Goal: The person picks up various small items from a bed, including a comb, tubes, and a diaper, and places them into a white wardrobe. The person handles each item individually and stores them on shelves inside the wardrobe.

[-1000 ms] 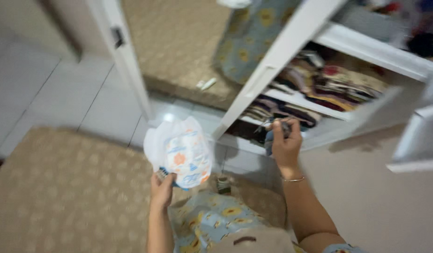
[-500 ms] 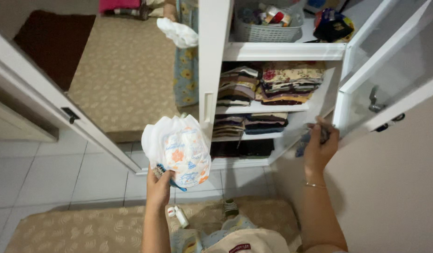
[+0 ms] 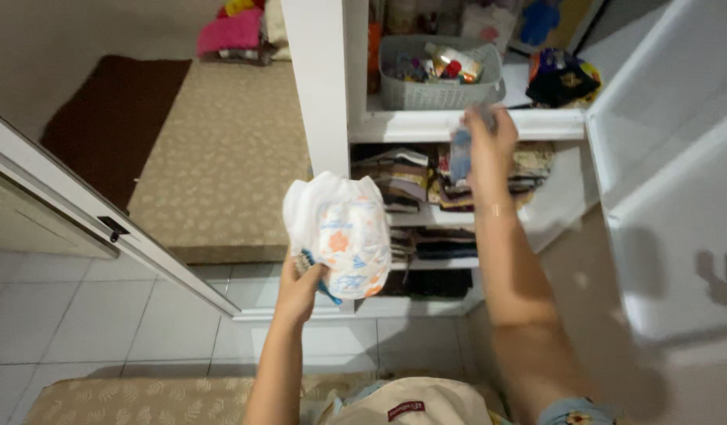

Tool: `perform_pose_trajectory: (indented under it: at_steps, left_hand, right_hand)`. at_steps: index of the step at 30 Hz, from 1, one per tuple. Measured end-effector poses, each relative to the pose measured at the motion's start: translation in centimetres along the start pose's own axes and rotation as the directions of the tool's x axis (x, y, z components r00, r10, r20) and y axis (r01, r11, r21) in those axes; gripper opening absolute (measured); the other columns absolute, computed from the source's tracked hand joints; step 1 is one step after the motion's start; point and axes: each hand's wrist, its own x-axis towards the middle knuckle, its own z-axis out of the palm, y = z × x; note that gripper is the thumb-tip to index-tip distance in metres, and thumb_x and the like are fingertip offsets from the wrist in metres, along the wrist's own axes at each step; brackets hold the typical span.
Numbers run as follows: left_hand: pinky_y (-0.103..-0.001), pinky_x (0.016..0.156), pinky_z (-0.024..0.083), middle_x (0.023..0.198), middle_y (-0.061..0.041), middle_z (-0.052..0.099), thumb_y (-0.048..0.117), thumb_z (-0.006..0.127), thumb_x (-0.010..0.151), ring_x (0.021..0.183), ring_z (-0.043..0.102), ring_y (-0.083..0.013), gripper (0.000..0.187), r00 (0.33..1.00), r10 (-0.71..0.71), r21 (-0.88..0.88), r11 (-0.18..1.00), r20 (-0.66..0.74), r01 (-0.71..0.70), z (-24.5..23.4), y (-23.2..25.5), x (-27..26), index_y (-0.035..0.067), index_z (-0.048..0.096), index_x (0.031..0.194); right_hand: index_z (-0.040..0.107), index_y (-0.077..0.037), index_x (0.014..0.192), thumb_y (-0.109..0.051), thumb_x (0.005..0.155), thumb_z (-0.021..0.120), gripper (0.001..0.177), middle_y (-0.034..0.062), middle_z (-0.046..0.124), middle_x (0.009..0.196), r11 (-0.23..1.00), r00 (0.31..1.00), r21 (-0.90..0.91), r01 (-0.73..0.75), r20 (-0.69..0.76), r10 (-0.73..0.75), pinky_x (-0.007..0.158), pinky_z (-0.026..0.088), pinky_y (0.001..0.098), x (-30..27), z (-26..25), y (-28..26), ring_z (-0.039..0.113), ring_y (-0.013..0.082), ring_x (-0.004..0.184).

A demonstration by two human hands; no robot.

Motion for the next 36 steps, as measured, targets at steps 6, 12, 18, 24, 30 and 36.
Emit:
perform_pose_trajectory:
  at_steps: [6,12,18,24,30,36]
  left_hand:
    - [-0.035,0.096,0.053,0.129,-0.012,0.065,-0.008,0.059,0.08,0.116,0.065,-0.0221,0.068,0.999,0.02,0.011,1.0,0.037,-0.02,5.2,0.2,3.2,0.002,0.044,0.145]
    - [-0.037,0.094,0.054,0.13,-0.014,0.063,-0.009,0.056,0.078,0.115,0.064,-0.0246,0.071,0.999,-0.028,-0.131,0.991,0.039,0.033,7.6,-0.9,5.7,0.003,0.043,0.147]
    - [-0.05,0.085,0.057,0.12,-0.014,0.063,-0.005,0.053,0.074,0.107,0.066,-0.03,0.067,0.964,-0.266,-0.25,0.931,0.027,0.264,11.8,-1.4,8.5,0.007,0.044,0.139]
    - [-0.052,0.094,0.055,0.133,-0.021,0.058,-0.004,0.052,0.07,0.117,0.062,-0.0342,0.091,0.974,-0.12,-0.343,0.921,0.194,0.182,13.3,-2.4,9.4,0.012,0.031,0.158]
    - [-0.065,0.095,0.054,0.146,-0.029,0.048,-0.002,0.044,0.065,0.125,0.058,-0.0442,0.101,0.983,-0.08,-0.529,0.834,0.165,0.156,14.6,-1.0,7.8,0.024,0.015,0.159]
    - [-0.064,0.097,0.054,0.143,-0.031,0.05,-0.002,0.044,0.067,0.12,0.06,-0.0434,0.098,0.983,0.044,-0.513,0.857,0.181,0.056,14.2,-0.2,7.0,0.018,0.021,0.16]
  right_hand:
    - [0.073,0.003,0.099,-0.018,0.093,0.082,0.023,0.0068,0.064,0.085,0.915,0.92,-0.144,-0.377,0.06,0.388,0.053,0.051,0.0317,15.0,4.9,4.6,0.059,0.0151,0.066]
    - [0.071,-0.003,0.117,-0.032,0.1,0.063,0.034,0.0104,0.074,0.105,0.898,0.888,-0.359,-0.255,0.28,0.365,0.068,0.057,0.0342,9.3,-0.9,4.9,0.067,0.0199,0.08]
    - [0.071,-0.001,0.126,-0.037,0.096,0.065,0.047,0.0139,0.074,0.128,0.711,0.394,-0.55,-0.439,0.594,0.702,0.107,0.048,0.0326,-0.8,-6.6,8.4,0.063,0.0213,0.127]
    - [0.067,0.001,0.129,-0.017,0.084,0.079,0.05,0.0165,0.073,0.123,0.764,0.518,-0.463,-0.449,0.563,0.645,0.093,0.057,0.0356,-0.2,-7.6,3.8,0.07,0.0229,0.107]
    - [0.06,0.002,0.133,-0.02,0.082,0.08,0.059,0.015,0.074,0.126,0.862,0.83,-0.075,-0.501,0.24,0.503,0.095,0.058,0.0365,10.1,-3.4,-1.6,0.075,0.0248,0.112]
    - [0.067,0.001,0.116,-0.043,0.092,0.075,0.051,0.0147,0.074,0.089,0.758,0.807,0.277,-0.59,0.207,0.553,0.046,0.05,0.0297,16.3,5.6,1.4,0.061,0.0171,0.058]
